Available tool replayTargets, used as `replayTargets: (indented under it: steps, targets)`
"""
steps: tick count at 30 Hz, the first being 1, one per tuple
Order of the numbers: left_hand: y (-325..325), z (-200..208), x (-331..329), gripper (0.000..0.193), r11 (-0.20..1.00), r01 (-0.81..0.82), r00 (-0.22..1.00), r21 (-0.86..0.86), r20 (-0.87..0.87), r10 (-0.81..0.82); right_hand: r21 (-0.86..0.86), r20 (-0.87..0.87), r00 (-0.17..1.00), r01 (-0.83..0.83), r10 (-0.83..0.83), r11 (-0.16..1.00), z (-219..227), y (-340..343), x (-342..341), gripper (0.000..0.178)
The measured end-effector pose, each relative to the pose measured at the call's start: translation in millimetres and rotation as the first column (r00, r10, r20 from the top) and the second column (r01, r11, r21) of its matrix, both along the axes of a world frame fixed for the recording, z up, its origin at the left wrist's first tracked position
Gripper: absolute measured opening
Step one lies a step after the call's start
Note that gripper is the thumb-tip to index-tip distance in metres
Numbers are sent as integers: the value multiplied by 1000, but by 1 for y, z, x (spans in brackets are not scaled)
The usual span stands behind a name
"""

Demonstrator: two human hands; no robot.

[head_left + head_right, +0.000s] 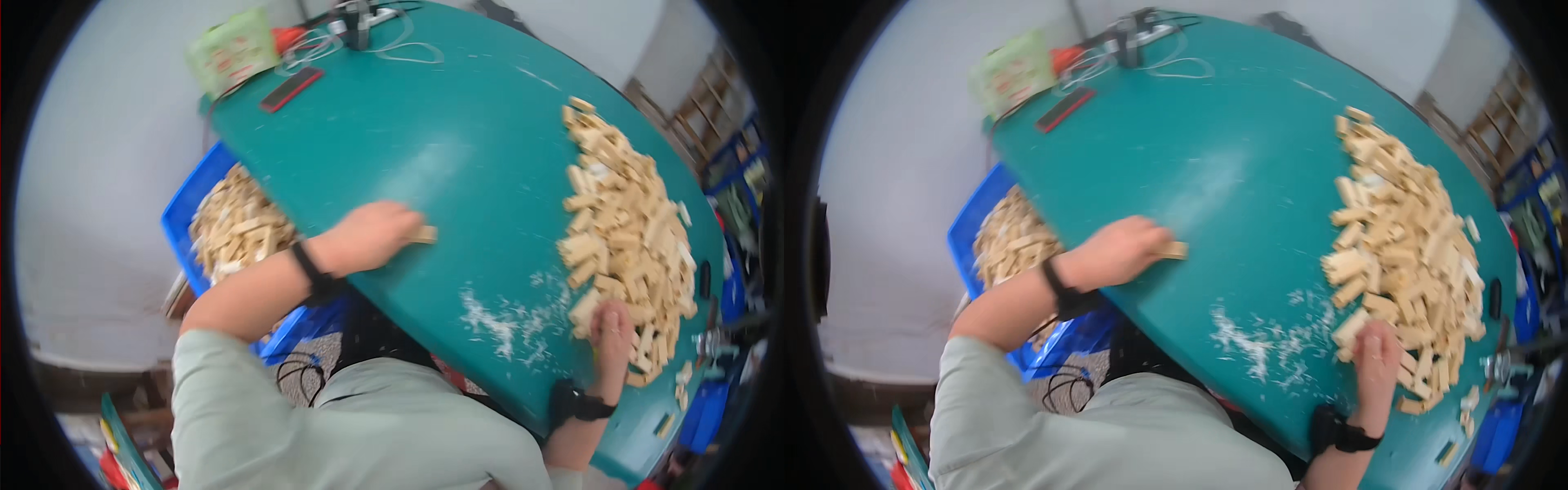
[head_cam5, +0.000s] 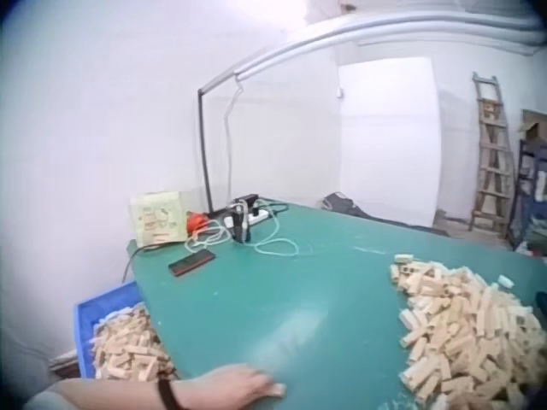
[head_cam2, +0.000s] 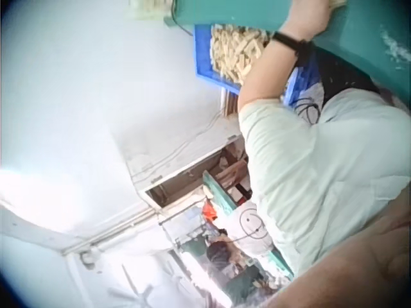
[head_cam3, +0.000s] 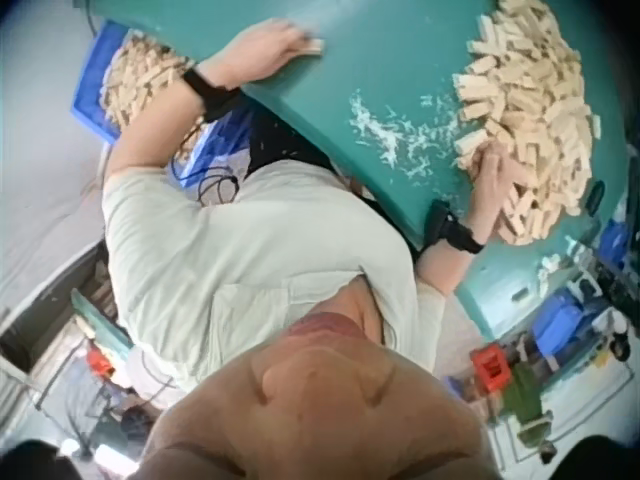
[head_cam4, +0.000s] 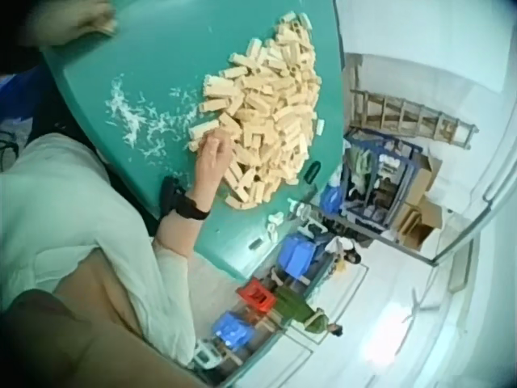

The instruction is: The person uses a small yellow utility knife to carve and smooth the edges of small rectangular wooden blocks. They pick up blocks from a large pile on a green table, carefully shave off excess material, and place the finished pieces into a blue bin. The process is repetitive, focusing on refining the shape of each block individually.

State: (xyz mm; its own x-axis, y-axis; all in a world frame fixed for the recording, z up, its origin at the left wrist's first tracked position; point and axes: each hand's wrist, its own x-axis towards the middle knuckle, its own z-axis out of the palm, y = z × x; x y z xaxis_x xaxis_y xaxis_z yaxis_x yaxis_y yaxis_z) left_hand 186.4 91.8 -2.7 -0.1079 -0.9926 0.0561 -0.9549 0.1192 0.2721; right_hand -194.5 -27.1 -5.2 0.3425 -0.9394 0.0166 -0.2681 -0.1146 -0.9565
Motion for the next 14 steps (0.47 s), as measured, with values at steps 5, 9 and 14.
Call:
replayTargets:
  steps: [5,9,14]
  targets:
    - [76,35,50,16,894,-412,910,176,118,396,-40,-59,998,13,-15,999,11,-1,-3,25]
    - [121,65,69,26,811,-539,779,226,499,379,-9,15,1000,-6,6,1000,17,-2,7,21]
    - [27,75,0,38,938,-244,965,245,163,208,60,106,988,104,-110,993,17,-2,-5,22]
